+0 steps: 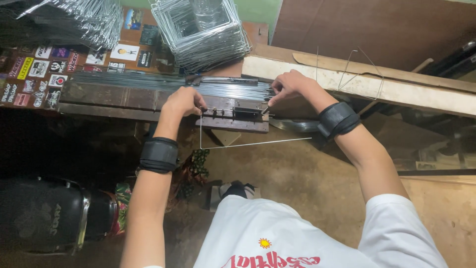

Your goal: Bending metal wires into rectangular frames using a specialized jig on a workbench.

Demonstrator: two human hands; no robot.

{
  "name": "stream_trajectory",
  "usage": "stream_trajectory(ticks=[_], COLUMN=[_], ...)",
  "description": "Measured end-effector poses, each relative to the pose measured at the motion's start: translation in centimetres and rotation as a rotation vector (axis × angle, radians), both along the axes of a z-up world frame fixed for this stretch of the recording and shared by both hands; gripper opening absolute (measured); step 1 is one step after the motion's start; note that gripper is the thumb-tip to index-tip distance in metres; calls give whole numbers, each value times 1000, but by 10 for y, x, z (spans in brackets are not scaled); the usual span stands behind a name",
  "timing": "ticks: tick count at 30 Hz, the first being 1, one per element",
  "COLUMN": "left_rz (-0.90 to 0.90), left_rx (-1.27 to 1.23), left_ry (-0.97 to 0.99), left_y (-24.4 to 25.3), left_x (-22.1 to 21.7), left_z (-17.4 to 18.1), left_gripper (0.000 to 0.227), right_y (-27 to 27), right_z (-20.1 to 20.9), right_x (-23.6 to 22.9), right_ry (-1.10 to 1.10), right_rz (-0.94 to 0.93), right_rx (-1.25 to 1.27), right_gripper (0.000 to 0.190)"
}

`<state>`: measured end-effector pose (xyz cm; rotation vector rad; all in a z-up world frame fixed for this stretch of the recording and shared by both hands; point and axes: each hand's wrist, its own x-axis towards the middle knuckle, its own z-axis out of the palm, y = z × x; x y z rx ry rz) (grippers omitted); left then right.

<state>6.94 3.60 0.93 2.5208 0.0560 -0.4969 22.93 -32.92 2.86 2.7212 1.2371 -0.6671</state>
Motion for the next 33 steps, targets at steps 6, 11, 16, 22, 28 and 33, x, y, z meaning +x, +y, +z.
stream_trajectory(ticks=[6, 11, 16, 22, 28, 33], left_rz=[-1, 26, 64, 27, 36, 36], left_rx=[-13, 83, 99, 94, 100, 83], left_ry=[0, 34, 103, 93, 73, 81], left_y=[2, -10, -12, -12, -11, -6], left_x=[3, 5, 10, 10, 12, 13], left_z=[-8, 6, 6, 8, 1, -9], left_gripper=[32, 32, 20, 25, 24, 25], right_y=[-14, -22, -29, -28, -13, -12], right_z=[-5, -8, -15, -8, 14, 11], right_x=[-13, -28, -40, -44, -41, -37], right_ry=[22, -50, -111, -134, -157, -185], right_rz=[-98, -108, -114, -115, -48, -31], right_rx=[8, -45, -100, -55, -115, -110], right_gripper=[68, 72, 81, 80, 77, 79])
